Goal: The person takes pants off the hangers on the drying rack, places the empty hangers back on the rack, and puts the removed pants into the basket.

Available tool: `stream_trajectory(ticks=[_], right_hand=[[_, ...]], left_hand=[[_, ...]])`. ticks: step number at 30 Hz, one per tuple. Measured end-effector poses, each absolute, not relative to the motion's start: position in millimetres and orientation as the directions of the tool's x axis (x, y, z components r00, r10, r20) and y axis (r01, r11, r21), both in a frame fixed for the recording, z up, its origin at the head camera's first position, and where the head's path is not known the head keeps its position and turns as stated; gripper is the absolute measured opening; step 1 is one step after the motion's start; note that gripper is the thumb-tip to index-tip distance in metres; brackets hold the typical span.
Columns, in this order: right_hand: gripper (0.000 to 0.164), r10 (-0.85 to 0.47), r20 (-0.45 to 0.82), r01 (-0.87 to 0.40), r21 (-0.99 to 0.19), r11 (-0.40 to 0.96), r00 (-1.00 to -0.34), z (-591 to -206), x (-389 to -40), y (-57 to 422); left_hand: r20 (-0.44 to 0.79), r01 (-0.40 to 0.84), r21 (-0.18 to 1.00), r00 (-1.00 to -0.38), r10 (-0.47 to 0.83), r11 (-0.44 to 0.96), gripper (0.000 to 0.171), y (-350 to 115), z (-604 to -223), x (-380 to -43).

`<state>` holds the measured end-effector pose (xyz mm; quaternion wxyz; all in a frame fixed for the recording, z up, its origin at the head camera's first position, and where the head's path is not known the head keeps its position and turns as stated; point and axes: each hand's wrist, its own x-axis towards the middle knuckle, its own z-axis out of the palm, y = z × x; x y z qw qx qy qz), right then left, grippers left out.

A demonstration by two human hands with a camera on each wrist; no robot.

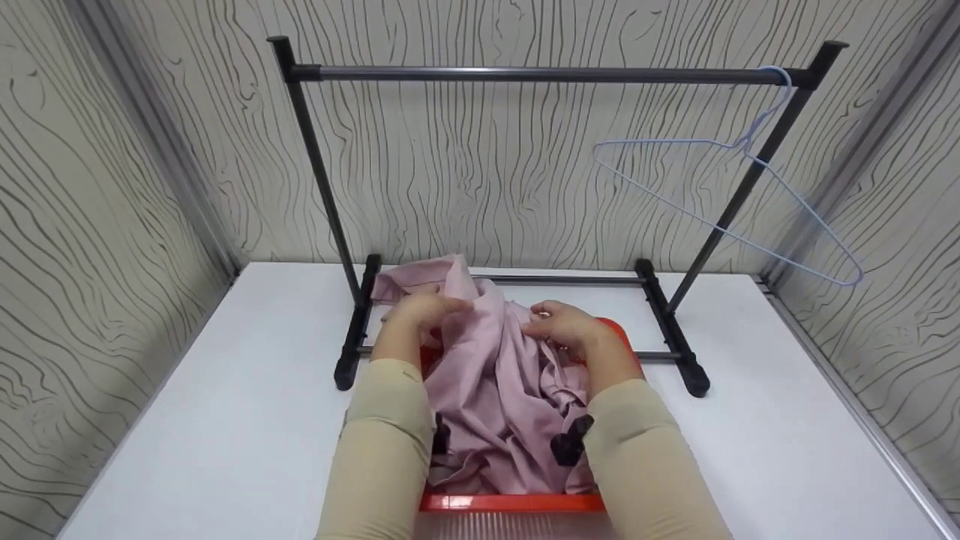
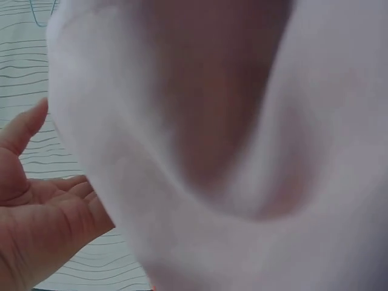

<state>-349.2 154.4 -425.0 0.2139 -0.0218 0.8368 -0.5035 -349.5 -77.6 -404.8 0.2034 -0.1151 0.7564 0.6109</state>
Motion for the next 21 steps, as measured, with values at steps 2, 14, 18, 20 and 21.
stream_trajectory(ticks=[2,14,18,20,21], right_hand=[[0.056,-0.259,-0.301,0.130,-0.844,0.521,-0.918,-425.5,-350.0,152.0],[0.030,-0.235,-0.115,-0.098,-0.676,0.730,-0.965,-425.8,-356.1,147.6],[0.018,-0.249,-0.072,-0.150,-0.628,0.764,-0.966,-423.8,-356.2,147.4],[0.016,-0.247,-0.076,-0.145,-0.631,0.762,-0.966,-423.4,-355.9,146.4],[0.018,-0.246,-0.083,-0.138,-0.637,0.759,-0.966,-423.5,-355.8,145.8]], left_hand=[[-0.472,-0.439,0.860,-0.879,0.076,0.259,0.044,-75.4,-404.2,-348.5],[-0.460,-0.406,0.856,-0.880,0.117,0.319,0.011,-69.7,-406.5,-348.0],[-0.449,-0.382,0.840,-0.889,0.096,0.386,0.016,-69.2,-403.2,-347.9],[-0.466,-0.392,0.824,-0.879,0.098,0.409,0.020,-69.0,-400.7,-347.2],[-0.475,-0.392,0.813,-0.875,0.099,0.431,0.021,-69.0,-399.6,-346.5]])
